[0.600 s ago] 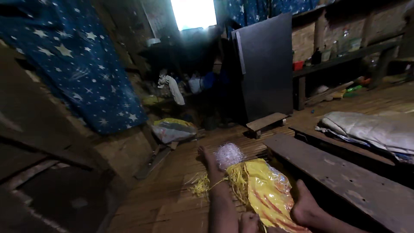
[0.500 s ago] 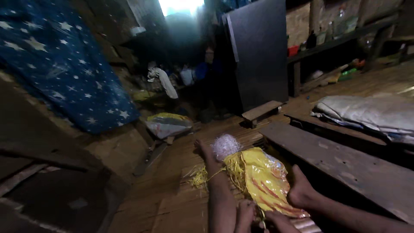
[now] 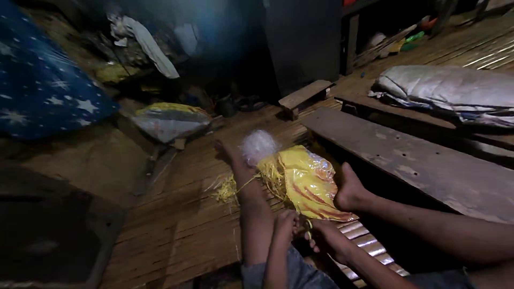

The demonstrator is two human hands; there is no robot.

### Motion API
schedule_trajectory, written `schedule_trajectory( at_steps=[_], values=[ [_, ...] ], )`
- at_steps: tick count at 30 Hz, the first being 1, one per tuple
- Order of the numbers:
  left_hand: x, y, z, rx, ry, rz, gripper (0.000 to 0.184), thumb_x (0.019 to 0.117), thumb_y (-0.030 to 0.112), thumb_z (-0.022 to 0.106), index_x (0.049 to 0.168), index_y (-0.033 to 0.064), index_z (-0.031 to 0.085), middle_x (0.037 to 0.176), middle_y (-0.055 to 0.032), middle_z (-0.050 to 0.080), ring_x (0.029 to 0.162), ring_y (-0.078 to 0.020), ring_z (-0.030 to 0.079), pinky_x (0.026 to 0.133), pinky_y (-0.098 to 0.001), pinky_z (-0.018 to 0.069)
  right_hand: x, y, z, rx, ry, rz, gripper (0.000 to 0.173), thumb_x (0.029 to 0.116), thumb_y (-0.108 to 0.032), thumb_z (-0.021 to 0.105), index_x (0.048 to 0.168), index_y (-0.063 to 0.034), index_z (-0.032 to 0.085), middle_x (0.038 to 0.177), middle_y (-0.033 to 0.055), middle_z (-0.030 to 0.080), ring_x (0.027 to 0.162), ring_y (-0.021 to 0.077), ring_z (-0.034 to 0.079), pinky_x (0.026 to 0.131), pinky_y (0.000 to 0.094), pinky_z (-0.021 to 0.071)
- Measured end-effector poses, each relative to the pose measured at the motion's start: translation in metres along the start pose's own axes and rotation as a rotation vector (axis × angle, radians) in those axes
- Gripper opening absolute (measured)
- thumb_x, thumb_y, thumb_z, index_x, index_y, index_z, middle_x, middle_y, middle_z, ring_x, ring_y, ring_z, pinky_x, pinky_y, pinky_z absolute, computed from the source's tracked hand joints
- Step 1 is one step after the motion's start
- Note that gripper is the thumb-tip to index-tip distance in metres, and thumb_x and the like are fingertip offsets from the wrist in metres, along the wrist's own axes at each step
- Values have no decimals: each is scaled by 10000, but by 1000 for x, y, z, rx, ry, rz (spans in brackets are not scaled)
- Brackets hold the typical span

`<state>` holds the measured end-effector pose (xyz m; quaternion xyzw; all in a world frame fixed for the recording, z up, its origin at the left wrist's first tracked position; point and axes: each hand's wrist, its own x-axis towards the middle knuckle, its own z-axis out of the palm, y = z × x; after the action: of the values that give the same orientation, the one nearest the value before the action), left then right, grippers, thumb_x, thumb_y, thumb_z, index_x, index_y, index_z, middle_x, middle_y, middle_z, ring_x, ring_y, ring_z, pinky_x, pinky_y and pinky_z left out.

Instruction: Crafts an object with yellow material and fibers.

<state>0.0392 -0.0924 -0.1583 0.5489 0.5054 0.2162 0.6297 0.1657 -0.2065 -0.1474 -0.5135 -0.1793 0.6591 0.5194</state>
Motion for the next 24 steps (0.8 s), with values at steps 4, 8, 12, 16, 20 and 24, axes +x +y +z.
schedule_trajectory(
  at_steps=[4, 8, 12, 16, 20, 24],
  values=[
    [-1, 3, 0, -59, -25, -9, 185, 1053, 137, 531, 1028, 5, 659, 788, -44, 604, 556, -85, 509, 482, -214, 416, -3, 1, 4, 55, -9, 8, 334, 1118, -268, 373, 1171, -38, 609, 840, 86, 689, 600, 158, 630, 538, 290, 535],
    [-4, 6, -4, -20, -46, -1, 168, 1042, 150, 569, 1028, 8, 658, 771, -32, 578, 538, -74, 485, 473, -206, 409, -5, 5, 6, 100, -26, -15, 317, 1113, -250, 384, 1135, -28, 609, 812, 85, 677, 577, 143, 610, 527, 272, 523],
    [-2, 5, -4, 64, -22, 43, 166, 1025, 164, 612, 987, 10, 664, 725, -25, 562, 534, -79, 485, 489, -225, 425, -6, 7, 10, 127, -10, -47, 303, 1110, -229, 391, 1112, -19, 609, 802, 81, 670, 567, 134, 597, 528, 269, 519],
    [-2, 3, -5, 120, -8, 72, 190, 1024, 182, 611, 940, 19, 660, 688, -20, 538, 525, -88, 468, 493, -242, 419, -4, 10, 11, 141, -17, -73, 285, 1103, -209, 408, 1126, -9, 609, 800, 80, 661, 570, 134, 591, 531, 270, 516],
    [0, 3, -6, 166, -27, 61, 191, 1035, 177, 572, 947, 29, 655, 696, -17, 525, 539, -98, 469, 502, -256, 418, -4, 11, 12, 152, -24, -103, 268, 1097, -192, 432, 1118, -2, 618, 803, 82, 669, 571, 128, 591, 525, 265, 513],
    [-1, 3, -8, 187, -41, 66, 174, 1034, 175, 559, 954, 51, 651, 703, -4, 503, 541, -95, 456, 501, -255, 410, -5, 11, 14, 174, -18, -119, 266, 1094, -176, 438, 1078, 8, 628, 789, 80, 666, 565, 129, 589, 523, 265, 515]
  ],
)
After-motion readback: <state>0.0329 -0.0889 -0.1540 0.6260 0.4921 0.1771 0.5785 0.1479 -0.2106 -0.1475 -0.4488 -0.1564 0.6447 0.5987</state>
